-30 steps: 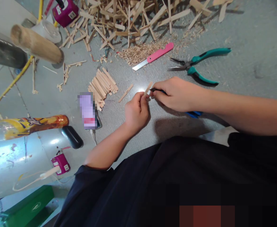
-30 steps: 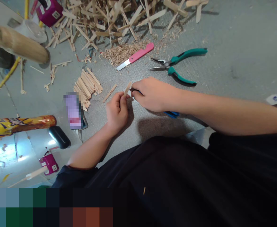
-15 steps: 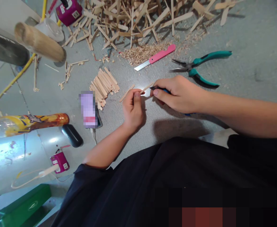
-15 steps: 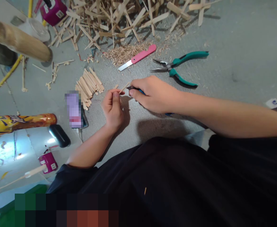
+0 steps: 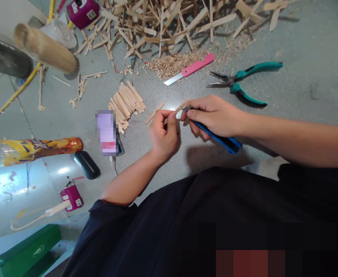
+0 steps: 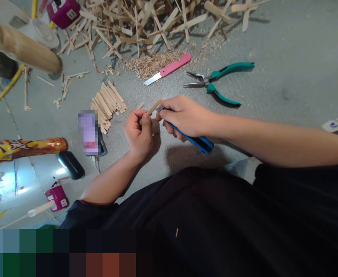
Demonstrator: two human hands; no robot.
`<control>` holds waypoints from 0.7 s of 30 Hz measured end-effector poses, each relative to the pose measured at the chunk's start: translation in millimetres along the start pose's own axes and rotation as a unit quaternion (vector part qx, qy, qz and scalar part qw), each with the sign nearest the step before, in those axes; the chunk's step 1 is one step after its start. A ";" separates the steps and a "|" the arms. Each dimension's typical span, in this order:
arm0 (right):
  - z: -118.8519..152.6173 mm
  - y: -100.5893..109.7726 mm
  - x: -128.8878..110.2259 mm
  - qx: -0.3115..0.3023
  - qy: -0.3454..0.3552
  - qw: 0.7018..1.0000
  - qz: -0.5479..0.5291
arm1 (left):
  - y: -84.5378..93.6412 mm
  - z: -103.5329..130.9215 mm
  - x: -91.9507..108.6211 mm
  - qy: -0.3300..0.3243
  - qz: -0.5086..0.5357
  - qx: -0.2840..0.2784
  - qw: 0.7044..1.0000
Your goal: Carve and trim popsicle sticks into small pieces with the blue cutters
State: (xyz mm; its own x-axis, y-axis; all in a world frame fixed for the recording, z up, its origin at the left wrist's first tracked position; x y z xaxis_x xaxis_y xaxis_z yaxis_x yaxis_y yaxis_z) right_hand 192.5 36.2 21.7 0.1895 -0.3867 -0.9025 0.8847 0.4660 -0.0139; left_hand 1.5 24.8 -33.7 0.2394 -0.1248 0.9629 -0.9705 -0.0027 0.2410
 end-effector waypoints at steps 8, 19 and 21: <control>-2.6 -0.1 2.4 -0.011 -0.002 0.999 -0.053 | -1.1 1.7 -2.1 -0.023 -0.002 -0.008 1.000; -1.4 -1.9 1.2 -0.002 -0.020 0.998 -0.051 | -0.4 0.6 11.9 -0.056 -0.023 -0.022 0.998; -1.5 -2.1 1.3 0.001 -0.007 0.998 -0.056 | -0.4 -1.8 9.6 -0.044 -0.011 -0.028 0.999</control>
State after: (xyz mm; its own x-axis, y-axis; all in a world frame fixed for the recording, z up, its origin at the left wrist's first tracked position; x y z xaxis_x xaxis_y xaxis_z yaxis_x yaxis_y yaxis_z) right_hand 190.3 36.0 19.8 0.0954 -0.4478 -0.8890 0.9012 0.4182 -0.1140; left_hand 4.3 25.4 -24.4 0.2558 -0.2120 0.9432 -0.9612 0.0486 0.2716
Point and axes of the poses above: each hand's wrist, its own z-axis away from the middle knuckle, its own y-axis out of the back of the hand, x = y × z, the point moved 4 cm from there along -z, towards the middle knuckle, and after that the axes turned 3 degrees about y, right-handed, at the moved point
